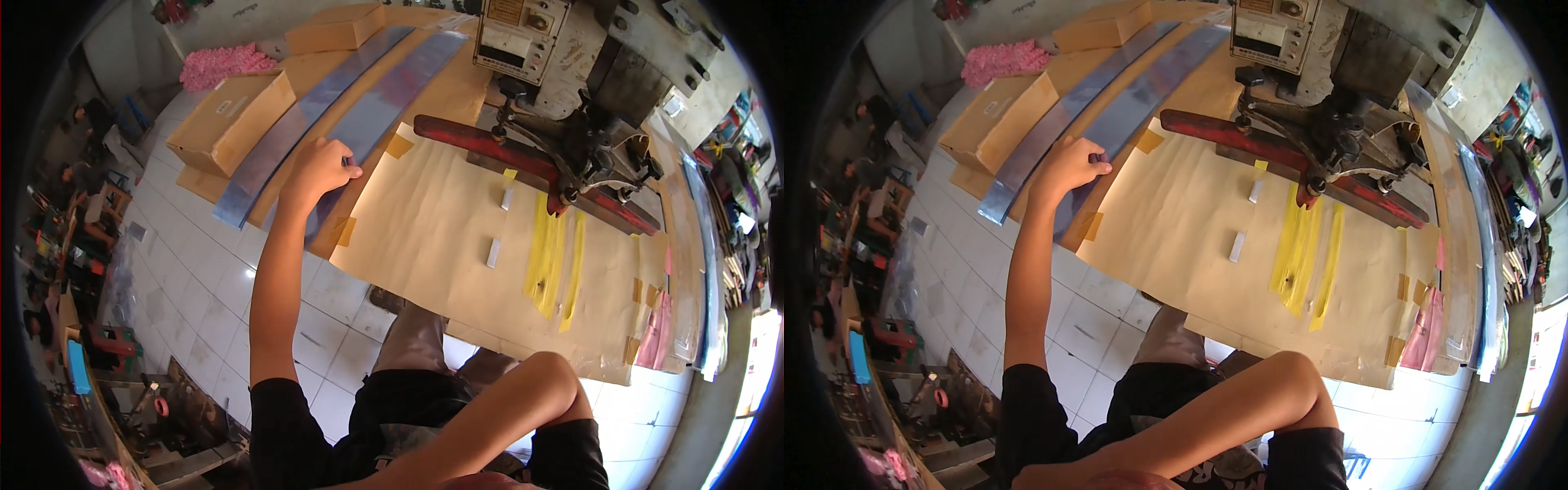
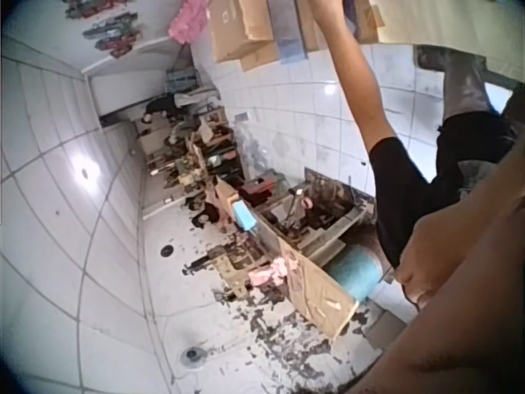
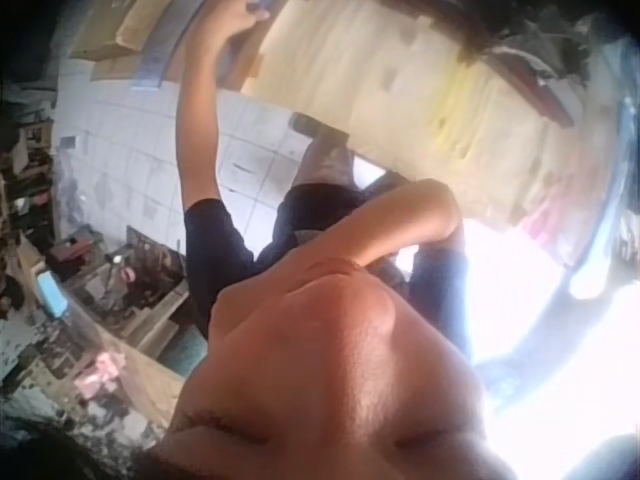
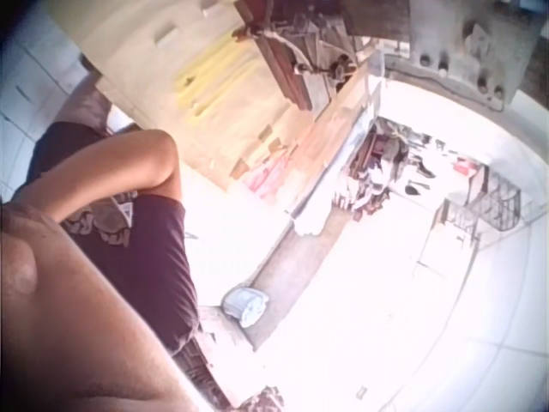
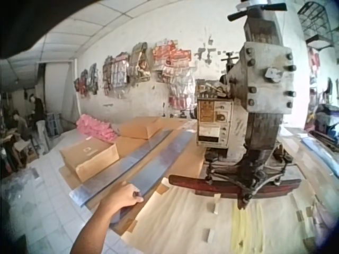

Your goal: The person places small white strips onto a marked template on a table and then uses a press machine to stamp or apply pressure to them. They also handle translucent sheets of material throughout the process.

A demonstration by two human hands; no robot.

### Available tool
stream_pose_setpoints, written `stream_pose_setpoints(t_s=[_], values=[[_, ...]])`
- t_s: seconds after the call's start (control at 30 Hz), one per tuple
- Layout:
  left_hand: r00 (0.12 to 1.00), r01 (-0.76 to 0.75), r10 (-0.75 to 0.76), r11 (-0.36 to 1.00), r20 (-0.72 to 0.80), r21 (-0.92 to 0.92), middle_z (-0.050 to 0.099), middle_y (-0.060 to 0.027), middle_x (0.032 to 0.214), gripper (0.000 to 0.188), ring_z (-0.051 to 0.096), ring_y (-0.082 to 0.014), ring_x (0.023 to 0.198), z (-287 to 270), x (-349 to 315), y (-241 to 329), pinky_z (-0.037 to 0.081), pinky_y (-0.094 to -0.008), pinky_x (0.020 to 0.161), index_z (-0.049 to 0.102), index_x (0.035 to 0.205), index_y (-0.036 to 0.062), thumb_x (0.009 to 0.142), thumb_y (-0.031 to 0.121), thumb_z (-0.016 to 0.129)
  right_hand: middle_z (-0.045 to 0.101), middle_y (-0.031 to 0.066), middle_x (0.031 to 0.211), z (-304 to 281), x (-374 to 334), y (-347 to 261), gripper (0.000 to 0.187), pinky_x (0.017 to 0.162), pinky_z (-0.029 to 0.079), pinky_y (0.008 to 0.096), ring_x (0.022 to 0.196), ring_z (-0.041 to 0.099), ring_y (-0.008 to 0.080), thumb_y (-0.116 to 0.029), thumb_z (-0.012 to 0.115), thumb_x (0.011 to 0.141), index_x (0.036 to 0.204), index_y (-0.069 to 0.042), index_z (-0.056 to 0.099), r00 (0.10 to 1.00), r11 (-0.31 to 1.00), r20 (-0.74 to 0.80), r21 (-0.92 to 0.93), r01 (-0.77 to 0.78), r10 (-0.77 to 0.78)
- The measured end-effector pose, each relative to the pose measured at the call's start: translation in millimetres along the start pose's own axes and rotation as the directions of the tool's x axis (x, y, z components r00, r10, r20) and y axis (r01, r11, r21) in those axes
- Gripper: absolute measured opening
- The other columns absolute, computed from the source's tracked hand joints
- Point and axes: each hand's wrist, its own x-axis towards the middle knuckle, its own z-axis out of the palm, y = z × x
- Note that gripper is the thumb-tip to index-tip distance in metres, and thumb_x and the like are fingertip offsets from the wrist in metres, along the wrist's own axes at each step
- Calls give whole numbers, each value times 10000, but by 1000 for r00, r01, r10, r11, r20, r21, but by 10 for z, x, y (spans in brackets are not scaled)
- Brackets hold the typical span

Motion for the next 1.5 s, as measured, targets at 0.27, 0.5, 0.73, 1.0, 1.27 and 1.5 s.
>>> stream_pose_setpoints(t_s=[0.27,0.5,0.73,1.0,1.27,1.5], values=[[989,-83,89,995,-118,54,708,-175,809,206,692,-301,744,188,-6,-39,531,-376,703,738,904,5,773,163,760,641,104,885,-759,-105,-219,243,737,531,409,856,650,294,-278,536,904,856,-78,666,880,911,240,-72,-406,411],[982,-148,96,928,-165,-341,701,-205,938,262,678,-332,852,-6,-419,-252,525,-388,767,710,1011,-13,837,183,702,684,124,943,-924,-1407,-11,209,709,551,353,799,689,272,-128,657,893,1078,-30,668,594,605,-297,-63,-794,748],[980,-174,152,965,-125,-196,689,-137,1122,247,668,-288,969,-327,-1200,-630,517,-356,847,705,1047,1,803,30,695,707,97,1021,-610,-3432,360,229,834,525,333,959,673,212,-183,608,959,1146,-64,664,-3,104,-549,163,-981,836],[976,-191,202,973,81,-126,575,-96,1341,469,515,-282,1266,-470,-1590,-605,423,-385,1041,697,1122,68,665,18,791,673,96,1118,-591,-4038,524,237,896,494,317,1004,636,190,-180,601,975,1175,-58,634,-77,-25,-440,124,-992,895],[406,-654,891,128,-203,-745,577,-161,1258,334,550,-336,1177,291,-2142,1331,425,-464,1047,625,1117,25,811,154,663,618,127,1229,-659,-3459,607,339,982,457,348,1129,591,249,-270,547,1001,1236,-29,588,-144,-121,-437,80,-989,888],[-24,-98,813,-581,-582,-808,662,-180,1102,281,637,-312,1012,160,-2272,3177,464,-436,935,651,1088,-4,926,205,556,644,136,1183,-516,-4540,745,312,941,486,352,1091,617,246,-251,576,976,1199,-38,623,-150,-149,-505,43,-988,850]])
